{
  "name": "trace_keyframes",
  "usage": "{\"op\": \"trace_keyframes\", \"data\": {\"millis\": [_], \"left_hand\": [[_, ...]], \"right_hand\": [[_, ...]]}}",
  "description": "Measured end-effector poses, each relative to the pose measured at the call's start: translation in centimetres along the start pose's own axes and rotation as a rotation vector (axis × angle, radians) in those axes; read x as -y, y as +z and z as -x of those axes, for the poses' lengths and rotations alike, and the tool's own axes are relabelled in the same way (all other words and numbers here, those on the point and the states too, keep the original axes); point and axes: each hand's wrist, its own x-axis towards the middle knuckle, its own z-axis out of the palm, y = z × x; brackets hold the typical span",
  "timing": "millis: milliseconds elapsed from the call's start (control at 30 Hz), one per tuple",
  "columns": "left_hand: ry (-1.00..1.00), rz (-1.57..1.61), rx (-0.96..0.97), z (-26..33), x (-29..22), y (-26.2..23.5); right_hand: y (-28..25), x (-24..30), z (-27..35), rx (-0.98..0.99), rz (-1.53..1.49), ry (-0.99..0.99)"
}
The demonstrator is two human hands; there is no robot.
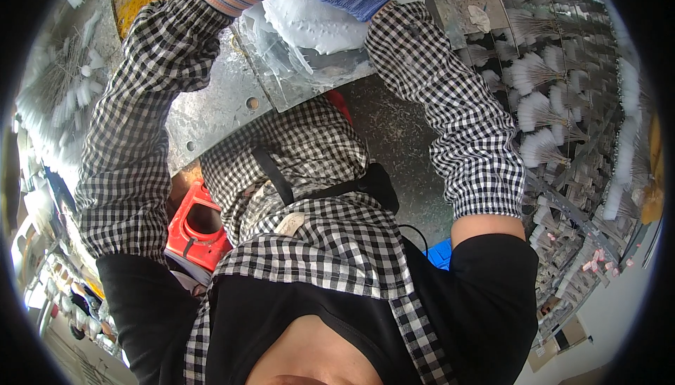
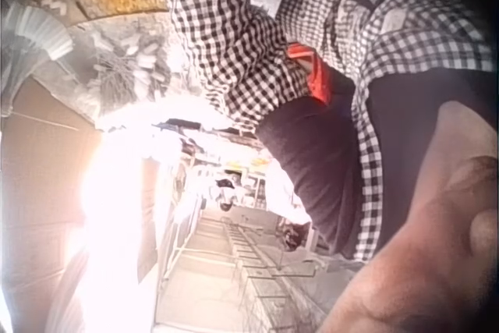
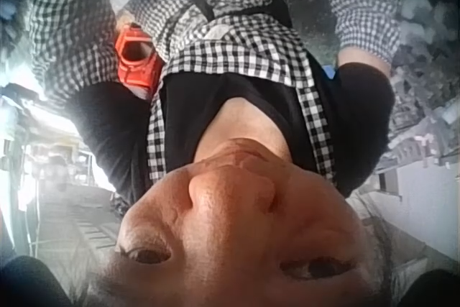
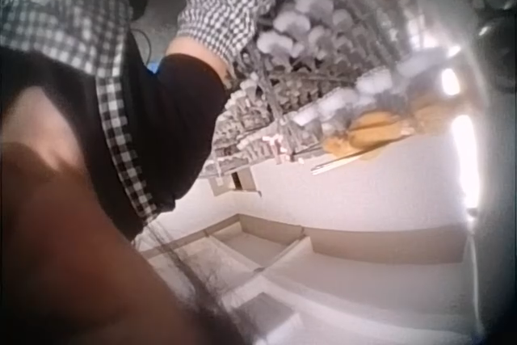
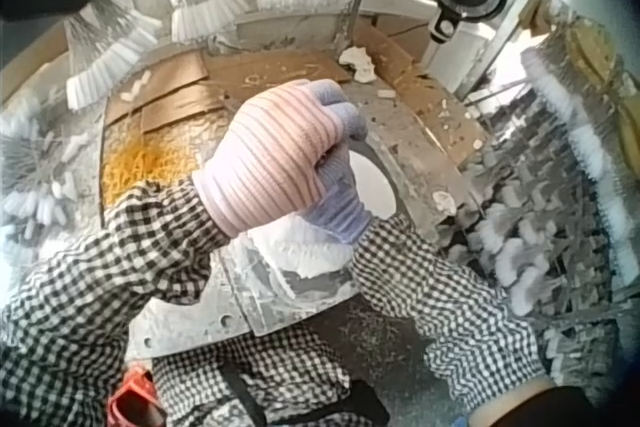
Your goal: Dipping bundles of brush bristles into white paint or a coating liquid at a manufacturing workbench.
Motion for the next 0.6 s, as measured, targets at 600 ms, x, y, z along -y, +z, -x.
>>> {"op": "trace_keyframes", "data": {"millis": [600], "left_hand": [[0.034,0.052,-0.027,-0.2,-1.2,-1.9]], "right_hand": [[4.2,-7.3,4.6,-0.086,0.205,-0.188]]}}
